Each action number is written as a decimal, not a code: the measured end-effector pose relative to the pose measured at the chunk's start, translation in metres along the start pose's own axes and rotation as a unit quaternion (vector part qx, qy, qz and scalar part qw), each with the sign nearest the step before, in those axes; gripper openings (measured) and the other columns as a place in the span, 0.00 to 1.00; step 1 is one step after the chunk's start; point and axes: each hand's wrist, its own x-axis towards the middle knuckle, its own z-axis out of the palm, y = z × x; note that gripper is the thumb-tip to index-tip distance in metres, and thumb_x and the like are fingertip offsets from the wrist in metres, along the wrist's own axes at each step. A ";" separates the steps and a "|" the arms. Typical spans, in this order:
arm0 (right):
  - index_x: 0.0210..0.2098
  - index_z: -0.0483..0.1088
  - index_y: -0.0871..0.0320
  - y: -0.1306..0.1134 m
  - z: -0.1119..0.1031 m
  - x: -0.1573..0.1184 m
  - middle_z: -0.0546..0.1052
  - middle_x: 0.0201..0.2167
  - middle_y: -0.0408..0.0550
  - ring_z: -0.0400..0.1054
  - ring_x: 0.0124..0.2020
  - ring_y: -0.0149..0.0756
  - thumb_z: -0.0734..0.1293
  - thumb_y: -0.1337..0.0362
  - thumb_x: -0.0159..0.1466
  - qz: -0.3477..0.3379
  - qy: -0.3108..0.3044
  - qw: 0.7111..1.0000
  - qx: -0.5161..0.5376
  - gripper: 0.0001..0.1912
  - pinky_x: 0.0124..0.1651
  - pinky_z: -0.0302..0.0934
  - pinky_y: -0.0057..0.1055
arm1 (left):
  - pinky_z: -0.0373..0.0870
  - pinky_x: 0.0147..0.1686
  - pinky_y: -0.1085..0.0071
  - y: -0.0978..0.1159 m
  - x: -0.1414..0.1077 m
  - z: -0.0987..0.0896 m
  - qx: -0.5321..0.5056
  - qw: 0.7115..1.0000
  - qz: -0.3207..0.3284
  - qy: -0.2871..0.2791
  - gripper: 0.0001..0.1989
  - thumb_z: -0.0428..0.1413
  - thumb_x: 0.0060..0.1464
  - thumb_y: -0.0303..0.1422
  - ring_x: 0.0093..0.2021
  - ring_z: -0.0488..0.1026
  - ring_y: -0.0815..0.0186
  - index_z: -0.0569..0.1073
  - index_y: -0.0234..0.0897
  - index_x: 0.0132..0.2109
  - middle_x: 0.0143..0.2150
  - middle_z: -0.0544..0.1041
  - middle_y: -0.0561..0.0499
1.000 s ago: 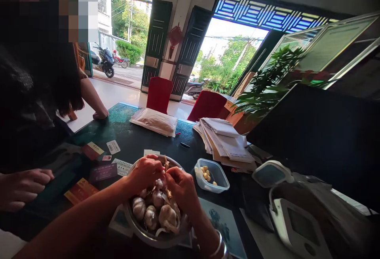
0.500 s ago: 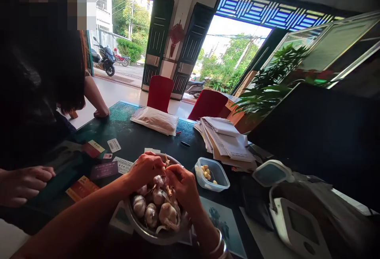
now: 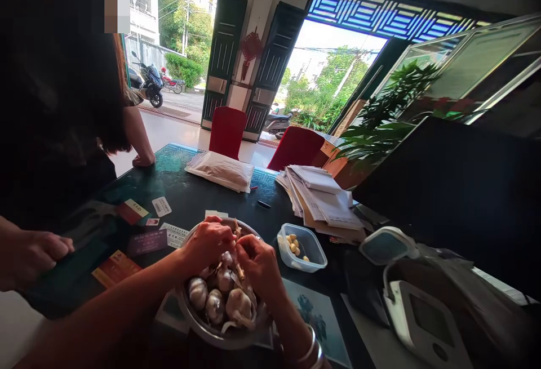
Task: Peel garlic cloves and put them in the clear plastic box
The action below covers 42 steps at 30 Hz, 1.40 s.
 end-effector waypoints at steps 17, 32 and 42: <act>0.25 0.67 0.59 -0.002 -0.003 0.002 0.69 0.20 0.41 0.60 0.22 0.29 0.62 0.65 0.60 0.031 0.030 0.999 0.010 0.08 0.27 0.54 0.25 | 0.66 0.36 0.75 0.005 0.002 -0.008 -0.135 0.986 -0.092 -0.026 0.05 0.61 0.46 0.28 0.35 0.73 0.67 0.79 0.40 0.34 0.28 0.79 0.54; 0.28 0.71 0.59 -0.001 -0.002 0.001 0.74 0.23 0.43 0.63 0.23 0.30 0.62 0.63 0.61 0.024 0.002 1.000 -0.012 0.09 0.26 0.54 0.25 | 0.68 0.39 0.73 0.005 0.000 -0.010 -0.165 0.981 -0.098 -0.031 0.07 0.63 0.43 0.31 0.36 0.76 0.65 0.78 0.38 0.34 0.37 0.80 0.51; 0.33 0.73 0.59 0.004 -0.004 0.000 0.73 0.23 0.44 0.63 0.20 0.30 0.63 0.62 0.61 0.066 0.036 0.988 0.137 0.08 0.24 0.58 0.25 | 0.64 0.28 0.77 0.001 0.000 -0.006 -0.081 0.993 -0.085 0.018 0.06 0.62 0.43 0.31 0.25 0.71 0.70 0.73 0.35 0.27 0.26 0.78 0.54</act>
